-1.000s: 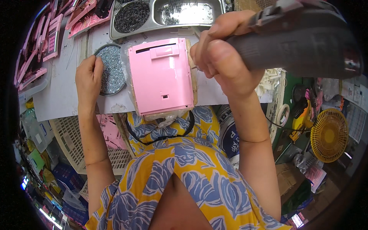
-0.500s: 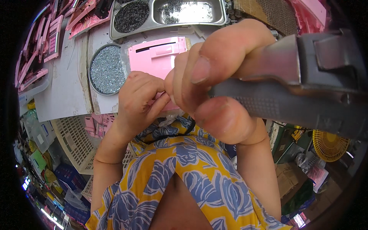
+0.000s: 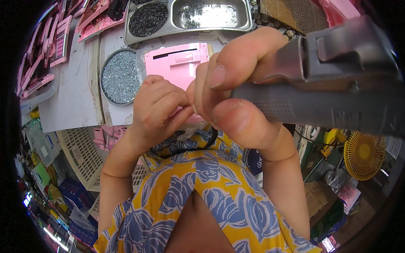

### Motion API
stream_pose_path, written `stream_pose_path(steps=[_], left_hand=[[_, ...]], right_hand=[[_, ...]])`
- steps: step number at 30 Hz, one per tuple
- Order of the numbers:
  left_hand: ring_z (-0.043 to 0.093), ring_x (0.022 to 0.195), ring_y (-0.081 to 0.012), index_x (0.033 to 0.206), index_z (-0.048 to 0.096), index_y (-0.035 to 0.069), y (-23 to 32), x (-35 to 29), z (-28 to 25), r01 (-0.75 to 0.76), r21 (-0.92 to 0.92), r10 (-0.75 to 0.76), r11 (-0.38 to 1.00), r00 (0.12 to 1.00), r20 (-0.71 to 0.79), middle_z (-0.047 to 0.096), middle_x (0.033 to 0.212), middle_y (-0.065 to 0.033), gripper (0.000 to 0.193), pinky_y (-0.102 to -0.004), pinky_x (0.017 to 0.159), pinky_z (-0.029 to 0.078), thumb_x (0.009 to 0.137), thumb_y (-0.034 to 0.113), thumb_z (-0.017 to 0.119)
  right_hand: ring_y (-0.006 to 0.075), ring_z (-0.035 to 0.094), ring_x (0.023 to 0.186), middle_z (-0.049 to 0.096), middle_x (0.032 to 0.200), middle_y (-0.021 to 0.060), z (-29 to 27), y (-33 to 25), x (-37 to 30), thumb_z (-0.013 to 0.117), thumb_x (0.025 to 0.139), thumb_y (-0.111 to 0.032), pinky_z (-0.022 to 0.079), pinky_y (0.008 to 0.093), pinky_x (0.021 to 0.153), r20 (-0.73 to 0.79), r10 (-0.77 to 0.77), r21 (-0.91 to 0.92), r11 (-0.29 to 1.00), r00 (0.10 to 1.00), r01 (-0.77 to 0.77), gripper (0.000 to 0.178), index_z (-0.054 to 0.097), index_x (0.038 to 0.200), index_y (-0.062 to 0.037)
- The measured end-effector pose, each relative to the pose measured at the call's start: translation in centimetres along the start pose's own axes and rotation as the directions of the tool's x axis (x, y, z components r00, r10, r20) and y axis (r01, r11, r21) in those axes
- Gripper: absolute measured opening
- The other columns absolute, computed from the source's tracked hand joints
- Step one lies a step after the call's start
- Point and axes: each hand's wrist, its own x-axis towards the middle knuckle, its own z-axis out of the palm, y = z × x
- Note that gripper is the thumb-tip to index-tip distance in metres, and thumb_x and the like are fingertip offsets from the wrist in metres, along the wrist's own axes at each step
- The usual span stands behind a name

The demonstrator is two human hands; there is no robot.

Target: Assembling internal components, soldering wires, and fastening the casing of pink toy calculators at a workbench.

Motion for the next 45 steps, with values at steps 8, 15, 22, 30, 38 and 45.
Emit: stream_pose_path(steps=[8, 15, 22, 30, 38, 45], left_hand=[[0.066, 0.075, -0.0251, 0.089, 0.070, 0.007, -0.2, -0.4, -0.5, 0.158, -0.237, -0.143, 0.959, 0.986, 0.082, 0.070, 0.083, -0.0066, 0.010, -0.0360, 0.069, 0.046, 0.082, 0.011, 0.077], [0.049, 0.062, -0.0285, 0.070, 0.053, 0.005, -3.1, 0.0, 0.9, 0.176, -0.058, -0.176, 0.983, 0.984, 0.009, 0.050, 0.065, -0.0086, 0.026, -0.0396, 0.059, 0.039, 0.081, 0.011, 0.076], [0.053, 0.067, -0.0308, 0.075, 0.054, 0.005, -3.4, -0.4, -0.3, 0.224, -0.122, -0.211, 0.967, 0.972, 0.108, 0.055, 0.070, -0.0092, 0.024, -0.0412, 0.063, 0.041, 0.082, 0.014, 0.075], [0.063, 0.078, -0.0293, 0.090, 0.065, 0.003, -3.8, -0.6, 0.0, 0.160, -0.148, -0.161, 0.976, 0.987, 0.007, 0.067, 0.085, -0.0112, 0.012, -0.0374, 0.071, 0.049, 0.081, 0.003, 0.074], [0.064, 0.080, -0.0289, 0.093, 0.066, 0.003, -2.9, -1.0, 0.0, 0.131, -0.091, -0.144, 0.987, 0.977, -0.159, 0.069, 0.089, -0.0106, 0.015, -0.0390, 0.071, 0.052, 0.081, 0.004, 0.075], [0.062, 0.090, -0.0275, 0.096, 0.069, 0.007, -3.8, -2.7, -2.8, 0.296, 0.186, -0.234, 0.937, 0.926, -0.297, 0.066, 0.095, -0.0068, 0.022, -0.0406, 0.080, 0.045, 0.077, 0.010, 0.080]], right_hand=[[0.0085, 0.047, 0.047, 0.047, 0.058, -0.0063, -1.1, 0.1, 0.2, 0.061, 0.101, -0.030, 0.045, 0.0285, 0.055, 0.040, -0.014, 0.083, 0.997, 0.999, 0.011, 0.021, 0.049, 0.113, -0.0168], [0.0138, 0.041, 0.052, 0.042, 0.062, 0.0015, -6.0, 5.7, 4.1, 0.052, 0.099, -0.008, 0.040, 0.0358, 0.056, -0.144, -0.277, -0.139, 0.956, 0.950, 0.257, 0.014, 0.056, 0.112, -0.0071], [0.0127, 0.047, 0.051, 0.052, 0.065, 0.0055, -6.3, 7.9, 4.9, 0.060, 0.094, -0.002, 0.046, 0.0338, 0.053, -0.151, -0.186, -0.199, 0.968, 0.971, 0.154, 0.010, 0.052, 0.100, -0.0043], [0.0123, 0.040, 0.049, 0.046, 0.062, 0.0020, -6.1, 6.7, 5.5, 0.056, 0.097, -0.004, 0.039, 0.0310, 0.051, -0.089, -0.129, -0.172, 0.979, 0.988, 0.113, 0.024, 0.055, 0.121, -0.0051], [0.0098, 0.046, 0.051, 0.047, 0.061, -0.0056, 0.4, 2.3, 3.9, 0.061, 0.102, -0.037, 0.046, 0.0298, 0.059, 0.098, -0.014, -0.029, 0.999, 0.995, 0.017, 0.027, 0.051, 0.115, -0.0163], [0.0129, 0.042, 0.049, 0.043, 0.059, -0.0021, 1.0, 5.6, 6.2, 0.056, 0.101, -0.023, 0.042, 0.0332, 0.054, 0.130, -0.089, -0.035, 0.995, 0.988, 0.094, 0.018, 0.051, 0.115, -0.0120]])
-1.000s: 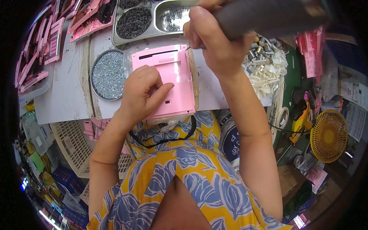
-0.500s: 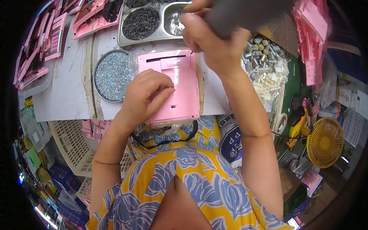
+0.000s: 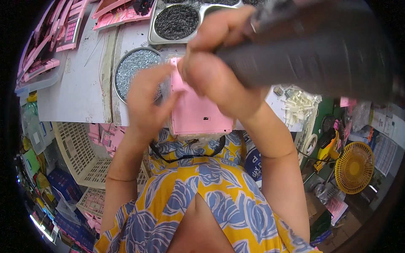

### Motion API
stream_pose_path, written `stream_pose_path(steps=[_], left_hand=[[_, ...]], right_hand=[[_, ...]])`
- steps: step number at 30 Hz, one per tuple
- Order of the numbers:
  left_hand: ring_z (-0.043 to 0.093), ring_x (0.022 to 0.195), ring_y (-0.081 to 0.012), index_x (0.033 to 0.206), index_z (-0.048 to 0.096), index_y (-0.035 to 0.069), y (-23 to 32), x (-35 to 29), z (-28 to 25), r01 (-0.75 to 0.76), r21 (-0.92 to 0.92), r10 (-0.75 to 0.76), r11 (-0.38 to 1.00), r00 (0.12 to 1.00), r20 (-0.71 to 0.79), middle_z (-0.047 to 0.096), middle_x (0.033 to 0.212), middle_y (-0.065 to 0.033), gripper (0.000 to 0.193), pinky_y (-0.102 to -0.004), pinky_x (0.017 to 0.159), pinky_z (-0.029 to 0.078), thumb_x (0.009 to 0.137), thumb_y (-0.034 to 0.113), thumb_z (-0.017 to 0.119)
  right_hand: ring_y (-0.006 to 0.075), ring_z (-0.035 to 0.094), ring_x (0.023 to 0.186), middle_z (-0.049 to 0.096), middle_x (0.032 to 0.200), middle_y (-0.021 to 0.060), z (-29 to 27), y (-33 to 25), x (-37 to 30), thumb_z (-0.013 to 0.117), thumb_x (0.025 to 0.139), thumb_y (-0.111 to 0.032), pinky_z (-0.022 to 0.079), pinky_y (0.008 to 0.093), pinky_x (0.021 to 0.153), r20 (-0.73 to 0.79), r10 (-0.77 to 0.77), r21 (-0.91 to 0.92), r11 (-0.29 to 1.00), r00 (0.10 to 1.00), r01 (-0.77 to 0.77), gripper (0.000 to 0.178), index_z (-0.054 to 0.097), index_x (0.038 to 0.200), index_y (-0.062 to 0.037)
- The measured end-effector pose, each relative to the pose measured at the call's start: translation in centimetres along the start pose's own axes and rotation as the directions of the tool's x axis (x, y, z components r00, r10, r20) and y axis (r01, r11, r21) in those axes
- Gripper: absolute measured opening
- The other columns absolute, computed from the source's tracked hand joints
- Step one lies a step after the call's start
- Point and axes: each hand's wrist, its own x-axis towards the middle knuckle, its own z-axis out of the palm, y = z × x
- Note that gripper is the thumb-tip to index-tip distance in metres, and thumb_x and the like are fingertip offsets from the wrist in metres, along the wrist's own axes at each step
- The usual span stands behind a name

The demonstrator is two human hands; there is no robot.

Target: Assembling internal components, soldering wires, and fastening the casing of pink toy calculators at a workbench.

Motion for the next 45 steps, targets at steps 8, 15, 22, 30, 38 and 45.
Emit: stream_pose_path(steps=[8, 15, 22, 30, 38, 45], left_hand=[[0.057, 0.097, -0.0254, 0.091, 0.071, 0.011, -5.0, -1.1, -3.7, 0.116, 0.390, -0.160, 0.914, 0.984, 0.083, 0.063, 0.097, -0.0015, 0.013, -0.0418, 0.088, 0.035, 0.083, 0.020, 0.074], [0.056, 0.097, -0.0222, 0.084, 0.068, 0.012, -6.3, -0.4, -3.0, 0.129, 0.382, -0.162, 0.915, 0.985, 0.053, 0.063, 0.094, -0.0002, 0.010, -0.0444, 0.090, 0.032, 0.082, 0.020, 0.074], [0.060, 0.087, -0.0211, 0.087, 0.069, 0.012, -3.5, 0.2, -1.8, -0.070, 0.082, 0.066, 0.994, 0.997, 0.045, 0.068, 0.088, -0.0002, 0.012, -0.0390, 0.083, 0.034, 0.080, 0.015, 0.077], [0.059, 0.086, -0.0177, 0.088, 0.072, 0.016, -2.7, -0.3, -1.1, -0.041, 0.019, 0.039, 0.999, 0.996, 0.076, 0.069, 0.089, 0.0025, 0.011, -0.0396, 0.085, 0.031, 0.080, 0.020, 0.078], [0.057, 0.100, -0.0225, 0.092, 0.070, 0.012, -4.9, -1.2, -4.2, 0.074, 0.420, -0.141, 0.905, 0.981, 0.131, 0.062, 0.097, 0.0000, 0.018, -0.0441, 0.090, 0.033, 0.079, 0.021, 0.078], [0.056, 0.098, -0.0236, 0.090, 0.066, 0.012, -6.0, -1.5, -3.1, 0.088, 0.421, -0.115, 0.903, 0.993, 0.038, 0.062, 0.094, -0.0013, 0.009, -0.0459, 0.090, 0.033, 0.086, 0.020, 0.069]], right_hand=[[0.0129, 0.045, 0.050, 0.046, 0.060, 0.0032, 0.8, 6.9, 2.5, 0.054, 0.097, -0.003, 0.041, 0.0320, 0.050, -0.043, -0.058, -0.024, 0.998, 0.997, 0.057, 0.011, 0.051, 0.107, -0.0046], [0.0124, 0.045, 0.050, 0.048, 0.061, 0.0047, 0.5, 7.9, 2.2, 0.054, 0.096, 0.001, 0.040, 0.0309, 0.048, 0.070, -0.047, -0.116, 0.992, 0.996, 0.055, 0.012, 0.050, 0.106, -0.0047], [0.0125, 0.041, 0.053, 0.040, 0.062, -0.0016, 1.2, 3.5, 3.5, 0.052, 0.104, -0.025, 0.042, 0.0321, 0.058, 0.189, -0.067, 0.138, 0.990, 0.980, 0.041, 0.023, 0.051, 0.122, -0.0104], [0.0111, 0.043, 0.050, 0.044, 0.061, -0.0019, 1.6, 3.3, 2.7, 0.058, 0.102, -0.026, 0.040, 0.0296, 0.052, 0.275, -0.018, 0.134, 0.991, 0.961, -0.020, 0.023, 0.047, 0.115, -0.0111], [0.0107, 0.054, 0.062, 0.058, 0.074, 0.0037, 3.0, 3.7, 0.4, 0.071, 0.087, -0.006, 0.045, 0.0261, 0.057, -0.037, 0.139, -0.048, 0.989, 0.990, -0.140, 0.020, 0.057, 0.101, -0.0027], [0.0115, 0.043, 0.047, 0.047, 0.061, 0.0038, 4.0, 4.6, -0.2, 0.062, 0.095, -0.007, 0.039, 0.0300, 0.047, 0.186, 0.112, -0.419, 0.908, 0.976, -0.024, 0.021, 0.041, 0.099, -0.0061]])
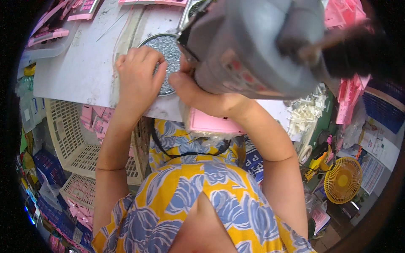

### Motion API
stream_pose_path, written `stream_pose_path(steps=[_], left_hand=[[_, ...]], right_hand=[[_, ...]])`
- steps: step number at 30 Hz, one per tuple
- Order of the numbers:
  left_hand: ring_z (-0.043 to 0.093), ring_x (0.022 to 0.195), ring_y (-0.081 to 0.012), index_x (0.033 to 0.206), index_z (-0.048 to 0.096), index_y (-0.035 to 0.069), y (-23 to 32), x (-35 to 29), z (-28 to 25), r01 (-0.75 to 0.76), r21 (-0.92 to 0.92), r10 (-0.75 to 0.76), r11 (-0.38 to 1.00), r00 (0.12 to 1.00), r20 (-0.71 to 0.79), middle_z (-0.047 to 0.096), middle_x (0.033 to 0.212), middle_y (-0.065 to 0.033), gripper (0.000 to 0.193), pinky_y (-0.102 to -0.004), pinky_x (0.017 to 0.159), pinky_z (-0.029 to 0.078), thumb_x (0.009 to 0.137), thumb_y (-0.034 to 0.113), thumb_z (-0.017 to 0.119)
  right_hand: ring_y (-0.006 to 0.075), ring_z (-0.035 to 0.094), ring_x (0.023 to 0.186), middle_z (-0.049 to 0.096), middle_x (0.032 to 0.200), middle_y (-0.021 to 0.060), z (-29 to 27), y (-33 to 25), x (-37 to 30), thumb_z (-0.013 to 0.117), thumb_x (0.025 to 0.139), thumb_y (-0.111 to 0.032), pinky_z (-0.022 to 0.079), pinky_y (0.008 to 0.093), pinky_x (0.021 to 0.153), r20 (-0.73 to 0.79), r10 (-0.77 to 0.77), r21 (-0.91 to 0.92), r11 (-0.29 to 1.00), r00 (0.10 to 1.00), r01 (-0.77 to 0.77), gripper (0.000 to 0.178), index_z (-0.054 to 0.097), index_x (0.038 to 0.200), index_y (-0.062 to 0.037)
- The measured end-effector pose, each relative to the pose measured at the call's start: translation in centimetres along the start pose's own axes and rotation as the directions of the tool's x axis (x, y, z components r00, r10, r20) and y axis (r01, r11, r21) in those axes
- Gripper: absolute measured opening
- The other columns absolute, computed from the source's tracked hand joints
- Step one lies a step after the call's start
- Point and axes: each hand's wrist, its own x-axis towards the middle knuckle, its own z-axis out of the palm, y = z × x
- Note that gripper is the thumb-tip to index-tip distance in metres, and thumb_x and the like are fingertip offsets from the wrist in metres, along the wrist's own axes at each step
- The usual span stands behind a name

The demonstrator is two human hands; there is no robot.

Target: Assembling internal components, soldering wires, and fastening the casing of pink toy calculators at a workbench.

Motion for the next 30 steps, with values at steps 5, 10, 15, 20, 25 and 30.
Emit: stream_pose_path(steps=[5, 10, 15, 20, 25, 30], left_hand=[[0.056, 0.095, -0.0254, 0.094, 0.062, 0.010, -0.4, 0.7, 0.6, -0.024, 0.041, 0.022, 0.999, 0.999, 0.038, 0.060, 0.093, -0.0048, 0.010, -0.0441, 0.088, 0.033, 0.091, 0.020, 0.063], [0.056, 0.094, -0.0260, 0.094, 0.062, 0.009, 1.6, -0.2, -0.8, -0.131, -0.297, 0.156, 0.946, 0.986, 0.063, 0.061, 0.094, -0.0058, 0.013, -0.0419, 0.086, 0.035, 0.088, 0.018, 0.068], [0.059, 0.090, -0.0246, 0.095, 0.064, 0.009, 4.5, -2.3, -2.2, -0.164, -0.522, 0.201, 0.837, 0.980, 0.013, 0.065, 0.095, -0.0038, 0.020, -0.0401, 0.083, 0.036, 0.079, 0.009, 0.076], [0.061, 0.084, -0.0228, 0.094, 0.066, 0.009, 5.7, -2.9, -2.2, -0.203, -0.555, 0.186, 0.806, 0.979, -0.089, 0.068, 0.093, -0.0026, 0.024, -0.0388, 0.081, 0.035, 0.073, 0.006, 0.078], [0.060, 0.091, -0.0189, 0.094, 0.067, 0.012, 5.7, -3.7, -2.5, -0.205, -0.495, 0.204, 0.844, 0.977, -0.057, 0.066, 0.096, 0.0006, 0.023, -0.0415, 0.087, 0.033, 0.075, 0.013, 0.079], [0.059, 0.102, -0.0200, 0.100, 0.071, 0.011, 5.8, -4.5, -3.6, -0.167, -0.486, 0.227, 0.858, 0.972, 0.068, 0.069, 0.113, 0.0017, 0.024, -0.0446, 0.093, 0.033, 0.076, 0.012, 0.074]], right_hand=[[0.0117, 0.044, 0.048, 0.048, 0.061, 0.0046, 0.6, 0.0, -0.2, 0.061, 0.094, -0.005, 0.040, 0.0305, 0.047, -0.009, 0.053, 0.053, 0.997, 0.999, -0.052, 0.021, 0.040, 0.098, -0.0067], [0.0124, 0.049, 0.051, 0.054, 0.065, 0.0035, -1.0, -0.5, 0.3, 0.066, 0.094, -0.016, 0.044, 0.0289, 0.051, -0.110, 0.036, 0.265, 0.964, 0.993, -0.006, 0.018, 0.053, 0.102, -0.0068], [0.0097, 0.046, 0.049, 0.047, 0.061, -0.0052, -1.9, -4.7, 0.6, 0.056, 0.103, -0.033, 0.043, 0.0275, 0.053, -0.038, -0.015, 0.455, 0.890, 0.999, 0.030, 0.021, 0.049, 0.111, -0.0153], [0.0092, 0.047, 0.049, 0.048, 0.060, -0.0058, -1.2, -6.4, -0.4, 0.057, 0.103, -0.034, 0.043, 0.0287, 0.053, -0.048, -0.002, 0.440, 0.898, 0.999, 0.023, 0.022, 0.047, 0.110, -0.0167], [0.0117, 0.046, 0.047, 0.047, 0.058, -0.0037, 0.3, -6.5, -1.6, 0.065, 0.099, -0.032, 0.044, 0.0317, 0.053, -0.137, 0.067, 0.446, 0.895, 0.988, 0.001, 0.025, 0.047, 0.105, -0.0150], [0.0128, 0.046, 0.046, 0.047, 0.057, -0.0015, 1.6, -6.4, -3.0, 0.068, 0.097, -0.029, 0.043, 0.0316, 0.050, -0.155, 0.106, 0.498, 0.867, 0.982, -0.015, 0.029, 0.045, 0.101, -0.0133]])
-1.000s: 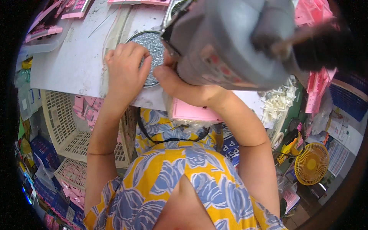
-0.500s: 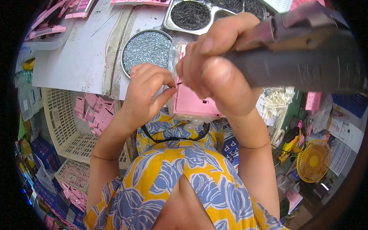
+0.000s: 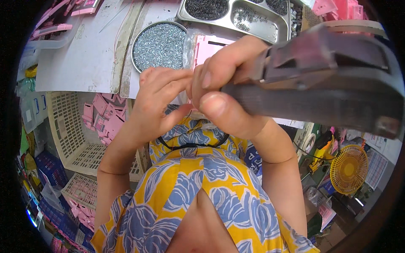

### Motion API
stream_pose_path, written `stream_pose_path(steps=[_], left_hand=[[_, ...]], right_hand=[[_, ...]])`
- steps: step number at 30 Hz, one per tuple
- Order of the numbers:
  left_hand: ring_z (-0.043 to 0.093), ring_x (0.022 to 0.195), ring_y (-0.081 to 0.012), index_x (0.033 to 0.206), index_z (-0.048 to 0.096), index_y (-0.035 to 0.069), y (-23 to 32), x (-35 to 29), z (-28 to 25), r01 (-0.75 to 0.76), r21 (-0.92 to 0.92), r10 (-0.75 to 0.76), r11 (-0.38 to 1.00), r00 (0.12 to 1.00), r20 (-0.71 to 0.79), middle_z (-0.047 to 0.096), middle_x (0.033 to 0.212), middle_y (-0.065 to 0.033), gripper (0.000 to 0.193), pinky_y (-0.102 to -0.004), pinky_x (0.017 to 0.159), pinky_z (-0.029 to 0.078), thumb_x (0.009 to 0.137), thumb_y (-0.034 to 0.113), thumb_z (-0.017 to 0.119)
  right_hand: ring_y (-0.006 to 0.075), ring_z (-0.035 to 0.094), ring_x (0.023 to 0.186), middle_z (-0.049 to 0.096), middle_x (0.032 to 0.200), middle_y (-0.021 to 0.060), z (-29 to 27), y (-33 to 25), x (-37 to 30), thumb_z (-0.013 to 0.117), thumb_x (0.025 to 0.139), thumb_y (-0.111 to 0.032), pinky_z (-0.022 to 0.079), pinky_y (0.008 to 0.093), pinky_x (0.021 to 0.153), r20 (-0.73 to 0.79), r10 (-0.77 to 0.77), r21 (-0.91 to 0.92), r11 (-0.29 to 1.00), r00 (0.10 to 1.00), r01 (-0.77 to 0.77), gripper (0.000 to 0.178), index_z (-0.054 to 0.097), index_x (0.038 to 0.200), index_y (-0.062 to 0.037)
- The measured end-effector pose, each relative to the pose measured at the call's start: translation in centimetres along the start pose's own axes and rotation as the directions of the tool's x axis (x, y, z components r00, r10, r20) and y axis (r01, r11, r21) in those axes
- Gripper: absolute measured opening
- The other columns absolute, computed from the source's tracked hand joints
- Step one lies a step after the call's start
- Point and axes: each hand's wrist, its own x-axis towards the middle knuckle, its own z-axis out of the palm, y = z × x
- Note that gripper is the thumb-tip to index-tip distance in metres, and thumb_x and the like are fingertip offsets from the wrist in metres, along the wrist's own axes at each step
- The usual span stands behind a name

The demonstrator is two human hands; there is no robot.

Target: Assembling internal components, soldering wires, and fastening the casing of pink toy calculators at a workbench.

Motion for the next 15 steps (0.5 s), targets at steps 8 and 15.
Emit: stream_pose_path(steps=[8, 15], left_hand=[[0.058, 0.110, -0.0263, 0.110, 0.073, 0.012, -1.8, -0.3, 0.7, -0.044, 0.139, 0.029, 0.989, 0.994, 0.110, 0.067, 0.133, 0.0002, 0.033, -0.0476, 0.100, 0.032, 0.079, 0.008, 0.064], [0.059, 0.110, -0.0276, 0.109, 0.072, 0.010, -3.4, 4.0, 2.3, -0.045, 0.031, 0.044, 0.999, 0.999, 0.016, 0.068, 0.113, -0.0056, 0.030, -0.0473, 0.094, 0.041, 0.080, 0.017, 0.067]], right_hand=[[0.0165, 0.049, 0.048, 0.049, 0.058, 0.0023, -0.2, 2.3, -3.7, 0.071, 0.091, -0.012, 0.044, 0.0324, 0.049, 0.084, 0.051, -0.276, 0.961, 0.995, -0.026, 0.026, 0.045, 0.096, -0.0094], [0.0210, 0.057, 0.051, 0.059, 0.064, 0.0069, -1.0, 3.2, -2.3, 0.074, 0.085, -0.008, 0.050, 0.0347, 0.052, 0.319, -0.015, -0.244, 0.965, 0.948, 0.097, 0.023, 0.053, 0.092, -0.0068]])
